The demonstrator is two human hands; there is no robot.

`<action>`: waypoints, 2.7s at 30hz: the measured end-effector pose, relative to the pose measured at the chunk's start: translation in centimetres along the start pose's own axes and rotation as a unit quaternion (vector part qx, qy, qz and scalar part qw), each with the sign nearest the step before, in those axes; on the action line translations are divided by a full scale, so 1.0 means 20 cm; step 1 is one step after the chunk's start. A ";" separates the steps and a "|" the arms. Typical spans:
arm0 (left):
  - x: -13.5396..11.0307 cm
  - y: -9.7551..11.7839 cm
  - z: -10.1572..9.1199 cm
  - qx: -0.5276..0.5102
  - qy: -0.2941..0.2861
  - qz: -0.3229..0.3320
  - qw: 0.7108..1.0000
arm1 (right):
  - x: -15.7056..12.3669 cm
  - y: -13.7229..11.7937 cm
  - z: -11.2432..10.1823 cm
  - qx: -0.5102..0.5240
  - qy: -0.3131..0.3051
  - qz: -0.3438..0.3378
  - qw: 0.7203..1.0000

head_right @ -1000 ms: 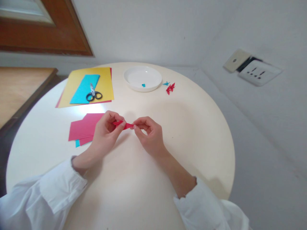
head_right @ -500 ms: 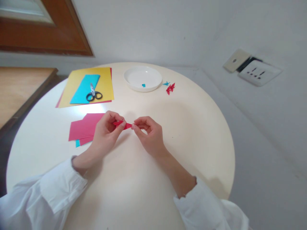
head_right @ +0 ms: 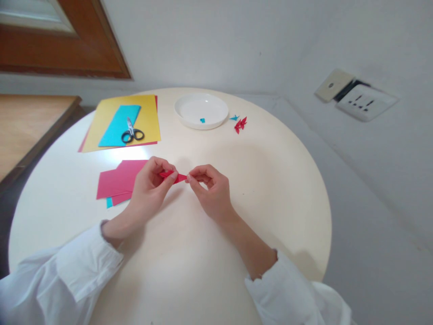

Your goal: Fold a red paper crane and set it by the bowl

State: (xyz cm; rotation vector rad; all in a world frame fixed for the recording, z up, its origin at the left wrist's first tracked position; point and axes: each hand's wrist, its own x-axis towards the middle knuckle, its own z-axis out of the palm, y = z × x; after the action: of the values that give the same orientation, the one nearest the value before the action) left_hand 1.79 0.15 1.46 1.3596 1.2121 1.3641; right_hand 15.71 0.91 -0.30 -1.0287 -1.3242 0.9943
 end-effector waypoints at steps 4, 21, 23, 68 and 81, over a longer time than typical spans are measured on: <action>0.00 0.01 0.00 -0.005 0.000 -0.001 1.000 | 0.00 0.00 0.00 -0.005 0.001 -0.003 1.000; 0.00 0.00 0.00 -0.042 0.012 -0.011 0.999 | 0.00 0.00 0.00 0.003 0.001 -0.005 1.000; 0.00 0.00 0.01 -0.040 0.013 -0.008 0.999 | 0.00 0.00 0.00 0.005 0.001 -0.005 1.000; 0.01 -0.01 0.00 -0.038 0.011 0.010 0.999 | 0.00 0.00 0.00 0.023 -0.002 -0.010 1.000; 0.00 -0.01 0.00 -0.035 0.011 0.009 0.999 | 0.00 0.00 0.00 0.026 -0.002 -0.010 1.000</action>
State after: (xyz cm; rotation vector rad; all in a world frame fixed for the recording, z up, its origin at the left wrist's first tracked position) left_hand 1.78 0.29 1.27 1.3126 1.1595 1.4247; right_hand 15.65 0.92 -0.27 -0.9732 -1.3036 1.0114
